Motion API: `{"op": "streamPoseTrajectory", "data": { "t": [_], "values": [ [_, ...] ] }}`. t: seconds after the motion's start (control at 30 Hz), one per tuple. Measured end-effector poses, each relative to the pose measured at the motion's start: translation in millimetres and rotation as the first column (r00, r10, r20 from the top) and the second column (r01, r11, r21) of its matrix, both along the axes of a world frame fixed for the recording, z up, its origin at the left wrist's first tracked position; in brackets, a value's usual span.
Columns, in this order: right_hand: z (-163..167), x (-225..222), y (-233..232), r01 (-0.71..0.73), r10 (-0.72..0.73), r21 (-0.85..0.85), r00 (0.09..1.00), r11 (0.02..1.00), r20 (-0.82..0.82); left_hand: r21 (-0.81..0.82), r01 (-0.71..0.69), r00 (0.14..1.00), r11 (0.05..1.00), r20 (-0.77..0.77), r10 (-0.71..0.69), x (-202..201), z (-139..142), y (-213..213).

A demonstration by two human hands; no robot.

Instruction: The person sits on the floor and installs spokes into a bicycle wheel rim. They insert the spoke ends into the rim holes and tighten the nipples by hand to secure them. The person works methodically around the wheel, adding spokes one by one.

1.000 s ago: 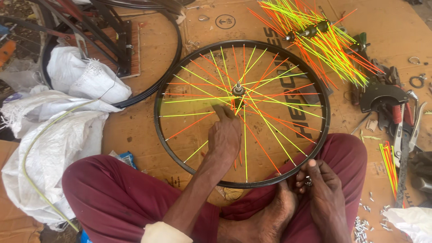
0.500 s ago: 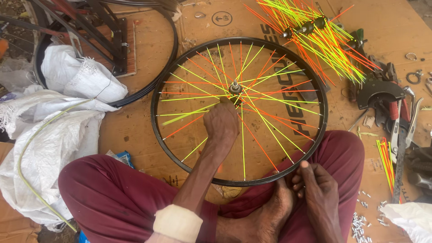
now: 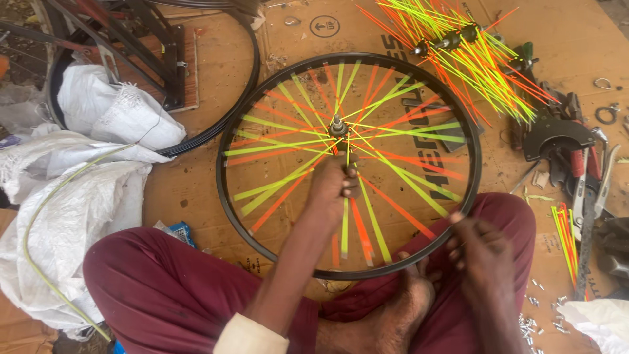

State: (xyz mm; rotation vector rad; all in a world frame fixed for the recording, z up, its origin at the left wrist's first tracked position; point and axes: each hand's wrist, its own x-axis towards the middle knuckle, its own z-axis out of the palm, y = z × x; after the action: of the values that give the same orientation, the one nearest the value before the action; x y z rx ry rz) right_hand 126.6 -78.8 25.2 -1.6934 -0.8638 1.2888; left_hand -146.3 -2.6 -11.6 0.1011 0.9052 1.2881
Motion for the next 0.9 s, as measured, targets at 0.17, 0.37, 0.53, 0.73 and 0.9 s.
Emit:
{"op": "streamPoseTrajectory", "data": {
  "t": [0.17,0.37,0.53,0.73,0.9],
  "values": [
    [5,3,42,-0.101,0.086,0.117,0.988,0.988,0.132,-0.129,-0.146,0.954,0.981,-0.283,0.104,17,20,-9],
    [12,8,13,-0.089,0.115,0.208,0.986,0.974,-0.118,0.149,-0.127,0.346,0.981,-0.92,0.185,17,9,-31],
    [18,13,-15,0.026,0.027,0.217,0.97,0.976,-0.241,0.187,0.009,-0.151,0.982,-0.971,0.186,3,-1,-41],
    [4,23,-17,0.062,-0.023,0.165,0.973,0.984,-0.232,-0.03,0.091,0.8,0.995,-0.593,-0.091,15,17,-38],
    [-6,28,-13,0.08,-0.048,0.139,0.974,0.987,-0.221,-0.023,0.245,0.729,0.969,-0.654,-0.2,39,40,-33]
  ]
}}
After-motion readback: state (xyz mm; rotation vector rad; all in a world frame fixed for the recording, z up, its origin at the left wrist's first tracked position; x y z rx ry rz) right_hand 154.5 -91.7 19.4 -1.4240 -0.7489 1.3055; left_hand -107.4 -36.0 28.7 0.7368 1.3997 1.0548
